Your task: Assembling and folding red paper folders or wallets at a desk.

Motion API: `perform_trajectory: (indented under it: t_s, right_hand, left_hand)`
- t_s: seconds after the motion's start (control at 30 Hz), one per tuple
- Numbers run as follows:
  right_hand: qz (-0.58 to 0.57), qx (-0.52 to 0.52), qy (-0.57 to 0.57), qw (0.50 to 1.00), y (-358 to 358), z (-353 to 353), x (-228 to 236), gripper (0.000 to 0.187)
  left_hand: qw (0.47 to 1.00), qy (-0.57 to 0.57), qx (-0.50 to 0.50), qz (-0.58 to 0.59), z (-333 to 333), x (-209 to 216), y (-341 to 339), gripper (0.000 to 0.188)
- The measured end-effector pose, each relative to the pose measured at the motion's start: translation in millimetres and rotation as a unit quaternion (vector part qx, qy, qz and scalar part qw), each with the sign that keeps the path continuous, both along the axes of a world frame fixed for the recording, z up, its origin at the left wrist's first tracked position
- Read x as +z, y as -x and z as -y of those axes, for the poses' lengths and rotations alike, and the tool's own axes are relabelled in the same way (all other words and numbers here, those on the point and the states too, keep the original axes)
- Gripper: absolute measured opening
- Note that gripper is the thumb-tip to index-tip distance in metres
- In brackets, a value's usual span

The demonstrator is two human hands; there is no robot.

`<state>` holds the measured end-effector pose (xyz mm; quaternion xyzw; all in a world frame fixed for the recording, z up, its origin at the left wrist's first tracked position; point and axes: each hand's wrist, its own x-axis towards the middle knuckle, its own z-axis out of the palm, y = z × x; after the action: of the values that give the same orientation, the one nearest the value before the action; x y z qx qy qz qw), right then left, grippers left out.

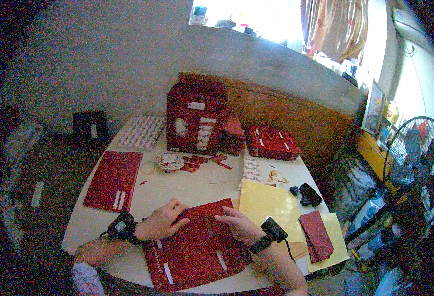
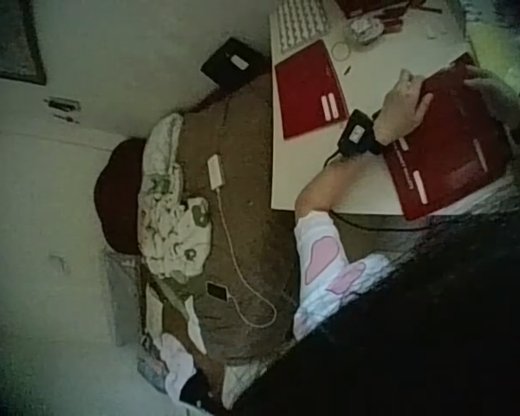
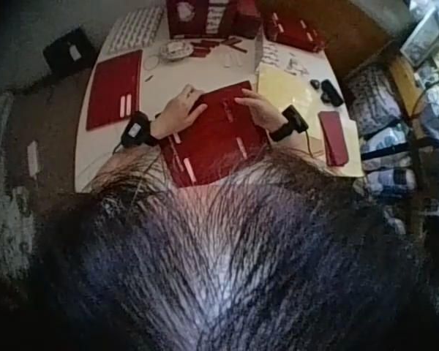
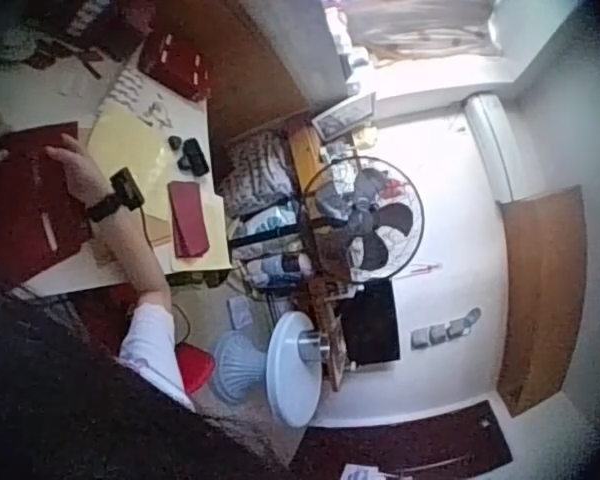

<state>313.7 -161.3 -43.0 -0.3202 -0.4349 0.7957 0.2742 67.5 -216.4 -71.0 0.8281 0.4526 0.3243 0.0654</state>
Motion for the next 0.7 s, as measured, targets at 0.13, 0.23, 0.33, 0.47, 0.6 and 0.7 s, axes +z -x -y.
perform_trajectory:
  t_s: [0.13,0.23,0.33,0.47,0.6,0.7]
  right_hand:
    - [0.021,0.010,-0.006,1.000,-4,-5,-10,0.043]
    - [-0.039,0.074,0.009,0.996,-4,0,2,0.042]
    - [-0.075,0.069,0.011,0.995,-8,-3,-7,0.039]
    - [-0.074,0.086,-0.021,0.993,-6,-1,-7,0.040]
    - [-0.052,0.073,-0.020,0.996,-7,1,-9,0.041]
    - [-0.047,0.054,-0.019,0.997,-5,4,-8,0.041]
  left_hand:
    - [1.000,-0.003,-0.015,-0.006,-4,7,-13,0.038]
    - [0.999,-0.024,-0.021,0.008,-9,6,-21,0.038]
    - [0.999,-0.027,-0.026,0.017,-11,10,-25,0.037]
    - [0.998,-0.038,-0.039,0.017,-16,11,-25,0.035]
    - [0.998,0.023,-0.057,0.005,-16,21,-22,0.034]
    - [0.998,-0.010,-0.065,0.008,-18,18,-21,0.032]
